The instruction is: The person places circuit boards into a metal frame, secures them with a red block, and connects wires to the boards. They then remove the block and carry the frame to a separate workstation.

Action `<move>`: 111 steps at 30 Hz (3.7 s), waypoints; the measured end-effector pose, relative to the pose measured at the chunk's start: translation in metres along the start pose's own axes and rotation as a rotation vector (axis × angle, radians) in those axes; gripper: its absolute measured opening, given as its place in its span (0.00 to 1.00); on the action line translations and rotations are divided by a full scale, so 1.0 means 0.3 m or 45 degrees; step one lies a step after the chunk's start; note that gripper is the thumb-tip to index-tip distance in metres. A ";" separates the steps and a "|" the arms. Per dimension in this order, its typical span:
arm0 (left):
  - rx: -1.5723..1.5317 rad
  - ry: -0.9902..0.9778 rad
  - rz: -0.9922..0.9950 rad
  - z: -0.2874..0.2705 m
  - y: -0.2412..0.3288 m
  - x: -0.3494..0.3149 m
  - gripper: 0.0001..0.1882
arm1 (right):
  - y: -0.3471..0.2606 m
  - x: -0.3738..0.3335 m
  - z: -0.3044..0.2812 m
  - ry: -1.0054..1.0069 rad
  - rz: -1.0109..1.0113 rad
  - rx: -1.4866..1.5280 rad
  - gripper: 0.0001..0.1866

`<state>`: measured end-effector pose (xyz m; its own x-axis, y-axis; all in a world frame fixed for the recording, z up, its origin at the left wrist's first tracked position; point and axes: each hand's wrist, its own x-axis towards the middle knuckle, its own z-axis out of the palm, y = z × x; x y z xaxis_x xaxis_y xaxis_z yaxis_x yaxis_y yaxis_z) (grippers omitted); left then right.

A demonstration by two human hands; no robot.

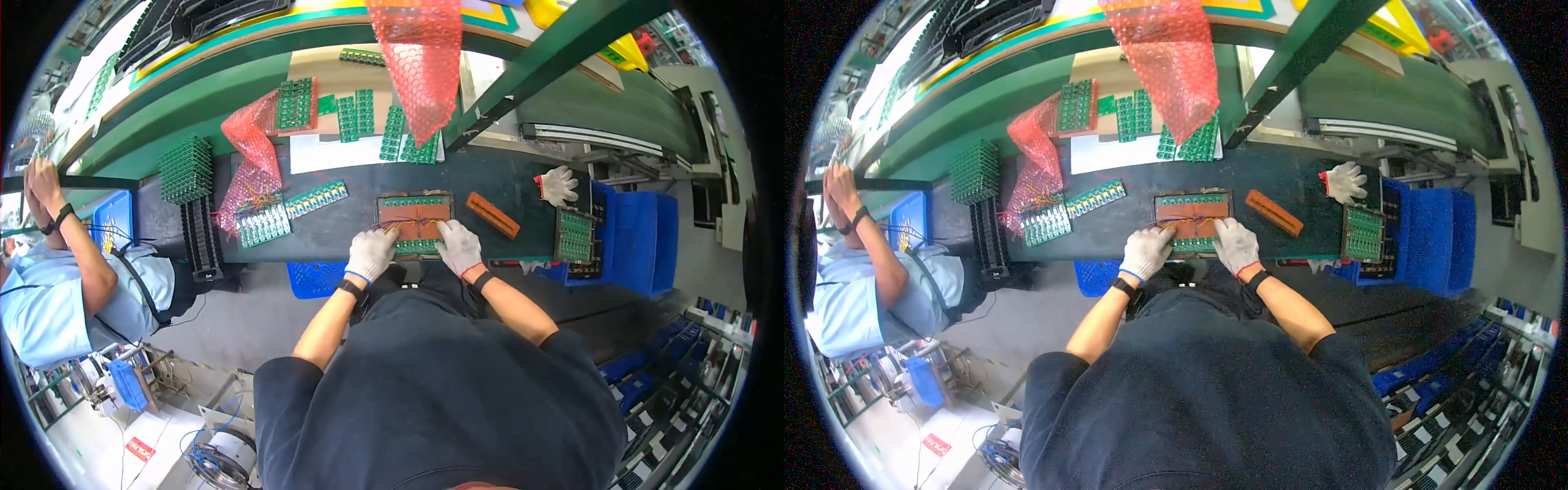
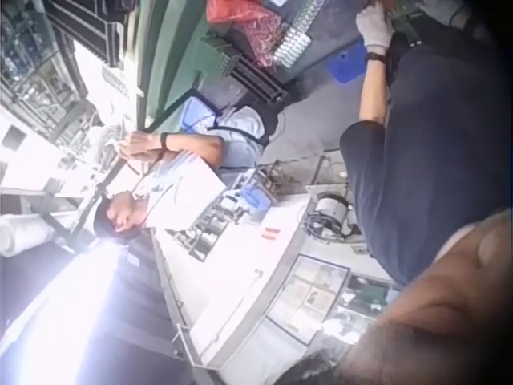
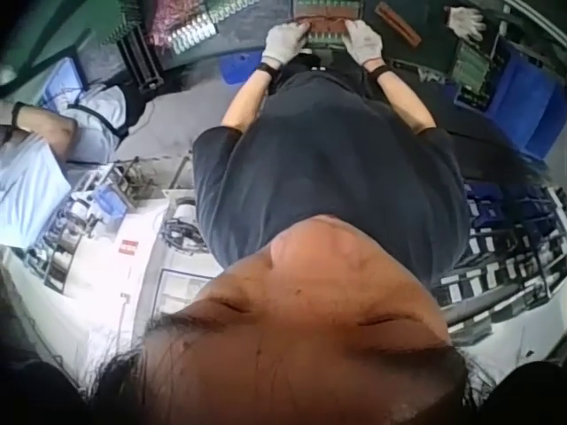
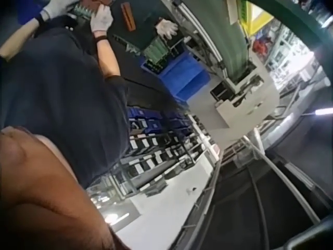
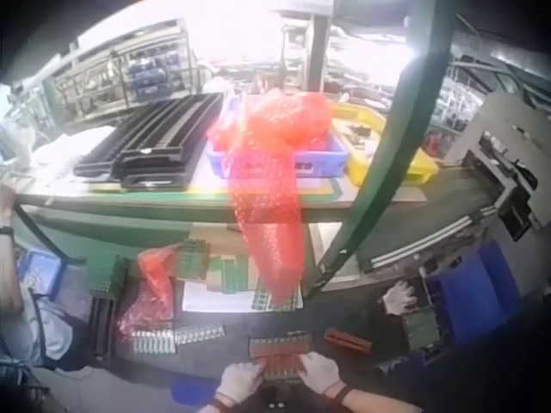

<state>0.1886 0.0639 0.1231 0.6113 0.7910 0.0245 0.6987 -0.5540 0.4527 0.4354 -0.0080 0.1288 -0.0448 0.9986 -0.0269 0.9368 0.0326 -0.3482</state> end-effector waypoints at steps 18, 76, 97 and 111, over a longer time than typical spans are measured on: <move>0.560 -0.093 0.148 0.114 -0.063 0.014 0.06 | 0.062 0.035 0.051 -0.186 0.033 -0.197 0.24; 0.047 -0.212 -0.076 -0.178 0.124 0.051 0.21 | 0.043 -0.027 0.024 0.166 -0.200 0.111 0.25; -0.378 -0.323 -0.052 -0.400 0.273 0.202 0.23 | -0.113 -0.103 -0.191 0.111 0.062 0.369 0.20; 0.255 -0.712 0.004 -0.035 0.017 0.444 0.13 | 0.572 0.040 -0.154 -0.098 0.395 -0.089 0.16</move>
<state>0.2696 0.1691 0.1380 0.6787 0.5622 -0.4726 0.7196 -0.6375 0.2751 0.6116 0.0113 0.1120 0.2229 0.9554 -0.1937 0.9315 -0.2673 -0.2468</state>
